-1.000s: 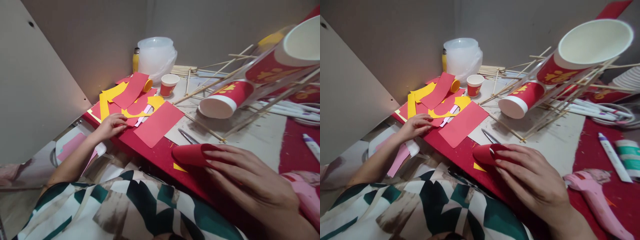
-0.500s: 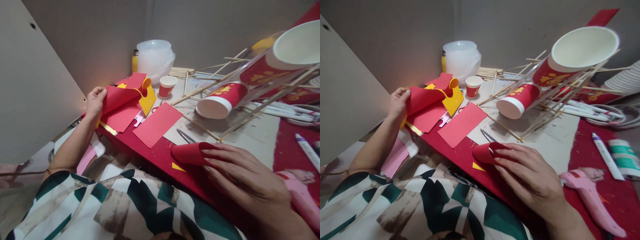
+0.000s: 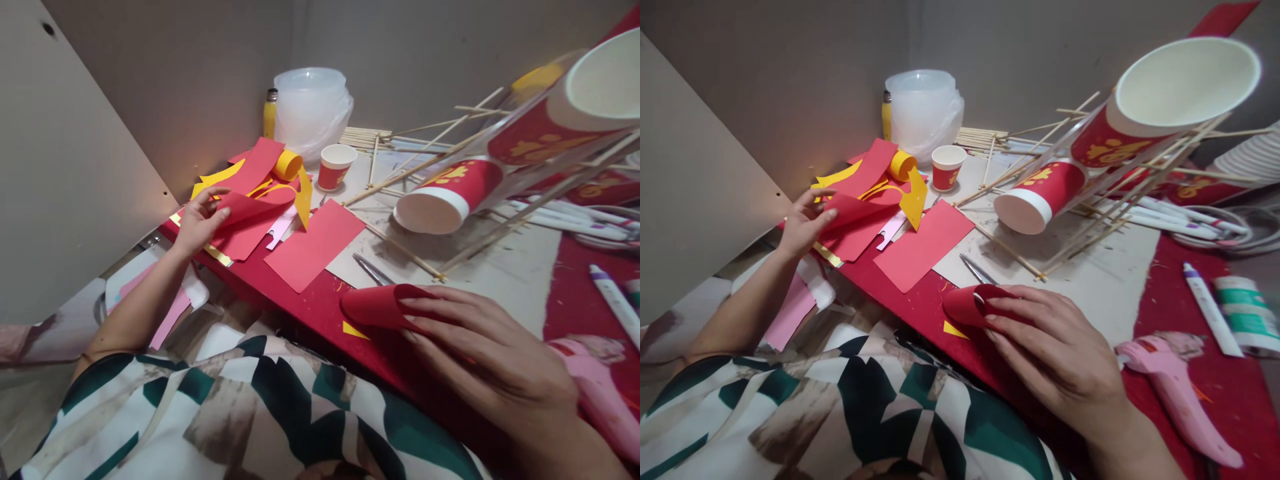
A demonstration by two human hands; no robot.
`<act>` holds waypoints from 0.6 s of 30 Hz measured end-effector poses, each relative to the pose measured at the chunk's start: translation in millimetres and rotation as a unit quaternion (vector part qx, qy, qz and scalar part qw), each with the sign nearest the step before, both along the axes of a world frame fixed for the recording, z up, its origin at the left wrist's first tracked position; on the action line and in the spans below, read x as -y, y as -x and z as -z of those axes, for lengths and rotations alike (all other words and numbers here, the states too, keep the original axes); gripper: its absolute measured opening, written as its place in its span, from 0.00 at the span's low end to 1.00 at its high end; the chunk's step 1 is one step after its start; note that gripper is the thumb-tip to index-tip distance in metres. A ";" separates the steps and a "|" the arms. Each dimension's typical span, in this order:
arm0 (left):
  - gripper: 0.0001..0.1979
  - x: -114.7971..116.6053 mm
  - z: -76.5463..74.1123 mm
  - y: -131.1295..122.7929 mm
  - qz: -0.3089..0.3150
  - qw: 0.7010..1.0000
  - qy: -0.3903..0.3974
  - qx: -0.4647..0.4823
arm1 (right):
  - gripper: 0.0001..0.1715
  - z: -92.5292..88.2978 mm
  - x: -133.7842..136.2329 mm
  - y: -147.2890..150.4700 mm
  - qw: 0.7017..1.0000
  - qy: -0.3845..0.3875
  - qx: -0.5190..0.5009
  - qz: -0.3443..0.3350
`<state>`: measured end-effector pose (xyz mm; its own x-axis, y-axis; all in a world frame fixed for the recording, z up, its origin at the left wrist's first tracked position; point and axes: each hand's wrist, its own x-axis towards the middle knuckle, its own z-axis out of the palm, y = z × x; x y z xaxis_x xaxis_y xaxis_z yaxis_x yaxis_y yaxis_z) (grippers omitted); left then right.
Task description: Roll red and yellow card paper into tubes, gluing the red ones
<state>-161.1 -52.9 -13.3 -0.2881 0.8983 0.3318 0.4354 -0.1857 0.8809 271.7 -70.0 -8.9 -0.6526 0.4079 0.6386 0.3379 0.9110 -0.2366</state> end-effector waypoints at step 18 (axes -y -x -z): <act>0.24 50.9 20.5 -16.3 0.116 0.910 0.038 -0.396 | 0.14 1.2 0.2 1.8 1.000 0.006 -0.005 -0.006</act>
